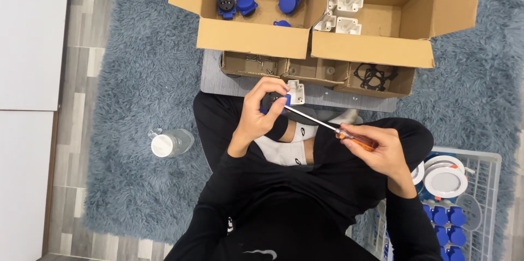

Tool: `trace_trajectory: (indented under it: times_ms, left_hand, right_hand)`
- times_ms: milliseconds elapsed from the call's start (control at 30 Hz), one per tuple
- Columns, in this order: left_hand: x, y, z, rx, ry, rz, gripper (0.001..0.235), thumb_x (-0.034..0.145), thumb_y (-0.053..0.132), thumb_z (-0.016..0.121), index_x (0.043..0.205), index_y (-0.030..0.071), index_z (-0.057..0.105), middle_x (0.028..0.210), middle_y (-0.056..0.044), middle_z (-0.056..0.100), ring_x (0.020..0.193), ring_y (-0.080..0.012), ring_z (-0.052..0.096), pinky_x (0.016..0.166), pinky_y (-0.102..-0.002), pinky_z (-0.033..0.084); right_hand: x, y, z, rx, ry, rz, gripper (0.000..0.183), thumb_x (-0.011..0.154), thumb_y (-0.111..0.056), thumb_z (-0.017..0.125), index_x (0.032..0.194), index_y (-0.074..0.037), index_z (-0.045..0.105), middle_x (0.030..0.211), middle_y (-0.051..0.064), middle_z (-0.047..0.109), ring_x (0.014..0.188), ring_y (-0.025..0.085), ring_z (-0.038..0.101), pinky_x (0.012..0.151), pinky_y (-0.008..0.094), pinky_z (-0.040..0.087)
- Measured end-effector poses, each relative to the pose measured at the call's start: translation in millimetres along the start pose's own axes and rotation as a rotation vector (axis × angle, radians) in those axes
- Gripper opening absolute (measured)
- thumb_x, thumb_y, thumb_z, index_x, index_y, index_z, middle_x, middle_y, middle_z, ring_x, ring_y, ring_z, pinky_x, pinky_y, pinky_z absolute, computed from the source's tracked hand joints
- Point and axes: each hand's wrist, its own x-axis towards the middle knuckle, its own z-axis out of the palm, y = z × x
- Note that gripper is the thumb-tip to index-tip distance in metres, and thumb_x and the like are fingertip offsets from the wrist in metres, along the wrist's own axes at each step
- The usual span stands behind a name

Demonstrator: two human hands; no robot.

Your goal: Assembling and inspecting electrical components using a screwdriver while sitting on the floor.

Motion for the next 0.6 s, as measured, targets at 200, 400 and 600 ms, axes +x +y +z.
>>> trace_trajectory:
  times_ms: [200,400,600]
  left_hand:
    - [2.6,9.3,-1.9,0.104,0.004,0.022,0.010,0.106,0.017,0.074,0.106,0.007,0.073,0.110,-0.013,0.076,0.101,-0.0332,0.075,0.091,-0.043,0.059]
    - [5.7,19.1,-5.0,0.163,-0.040,0.004,0.011,0.107,0.011,0.068,0.098,0.006,0.072,0.102,-0.012,0.077,0.091,-0.0343,0.076,0.083,-0.042,0.060]
    - [6.9,14.1,-2.3,0.204,-0.019,0.011,0.010,0.105,0.011,0.072,0.096,0.007,0.071,0.098,-0.010,0.077,0.088,-0.0326,0.076,0.080,-0.040,0.061]
  right_hand:
    - [0.6,-4.1,0.3,-0.077,0.019,-0.057,0.029,0.085,-0.006,0.089,0.113,-0.004,0.085,0.094,0.015,0.085,0.082,0.029,0.084,0.069,0.038,0.063]
    - [6.8,-15.0,3.7,-0.227,0.047,-0.197,0.021,0.086,-0.006,0.089,0.107,-0.005,0.086,0.094,0.012,0.085,0.071,0.029,0.081,0.062,0.036,0.062]
    - [1.4,-2.5,10.6,-0.278,0.104,-0.242,0.022,0.086,-0.007,0.090,0.108,-0.007,0.087,0.094,0.008,0.085,0.066,0.025,0.079,0.057,0.032,0.060]
